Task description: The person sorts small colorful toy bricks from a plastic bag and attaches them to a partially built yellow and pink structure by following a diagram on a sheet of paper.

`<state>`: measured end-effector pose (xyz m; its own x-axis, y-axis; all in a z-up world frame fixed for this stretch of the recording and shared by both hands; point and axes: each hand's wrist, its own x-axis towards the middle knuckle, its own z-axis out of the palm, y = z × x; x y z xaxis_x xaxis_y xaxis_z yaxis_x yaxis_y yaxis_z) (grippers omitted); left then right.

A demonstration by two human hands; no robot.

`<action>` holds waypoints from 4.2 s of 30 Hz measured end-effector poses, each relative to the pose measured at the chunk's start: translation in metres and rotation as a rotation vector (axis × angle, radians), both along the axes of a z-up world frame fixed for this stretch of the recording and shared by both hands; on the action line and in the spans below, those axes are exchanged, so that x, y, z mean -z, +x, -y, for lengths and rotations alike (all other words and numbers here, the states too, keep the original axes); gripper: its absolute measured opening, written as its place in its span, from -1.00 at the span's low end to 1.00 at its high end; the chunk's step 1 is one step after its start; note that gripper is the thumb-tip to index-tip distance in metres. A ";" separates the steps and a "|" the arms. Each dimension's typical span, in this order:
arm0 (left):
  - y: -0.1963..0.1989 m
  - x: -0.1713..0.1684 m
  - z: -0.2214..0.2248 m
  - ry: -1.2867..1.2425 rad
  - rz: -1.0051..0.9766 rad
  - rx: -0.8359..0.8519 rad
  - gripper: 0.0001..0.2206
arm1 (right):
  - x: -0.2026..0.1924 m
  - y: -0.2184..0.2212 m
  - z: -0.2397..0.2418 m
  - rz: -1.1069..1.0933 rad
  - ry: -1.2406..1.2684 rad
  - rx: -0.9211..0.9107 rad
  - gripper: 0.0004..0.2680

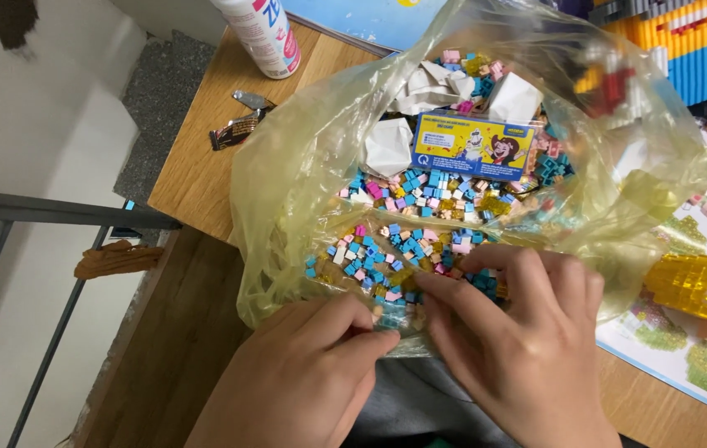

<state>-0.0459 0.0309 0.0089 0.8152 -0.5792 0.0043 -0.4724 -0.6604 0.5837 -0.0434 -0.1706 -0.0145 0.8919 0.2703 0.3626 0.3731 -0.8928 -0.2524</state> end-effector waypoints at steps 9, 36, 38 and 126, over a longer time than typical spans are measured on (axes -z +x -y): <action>0.000 0.000 -0.001 0.021 -0.009 0.021 -0.90 | -0.001 0.013 -0.015 -0.105 0.075 -0.141 -0.92; 0.014 -0.035 0.024 -0.131 0.259 -0.003 -0.75 | -0.010 -0.004 0.015 0.247 0.482 -0.082 -0.83; 0.014 -0.038 0.027 -0.149 0.273 -0.009 -0.79 | -0.009 -0.006 0.017 0.252 0.493 -0.073 -0.82; 0.018 -0.023 -0.014 -0.141 0.270 -0.268 -0.77 | -0.016 0.030 -0.035 0.113 0.240 -0.035 -0.93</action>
<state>-0.0280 0.0453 0.0320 0.8958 -0.3250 0.3032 -0.4433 -0.7032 0.5559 -0.0130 -0.1352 0.0020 0.8336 0.1950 0.5169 0.4410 -0.7984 -0.4100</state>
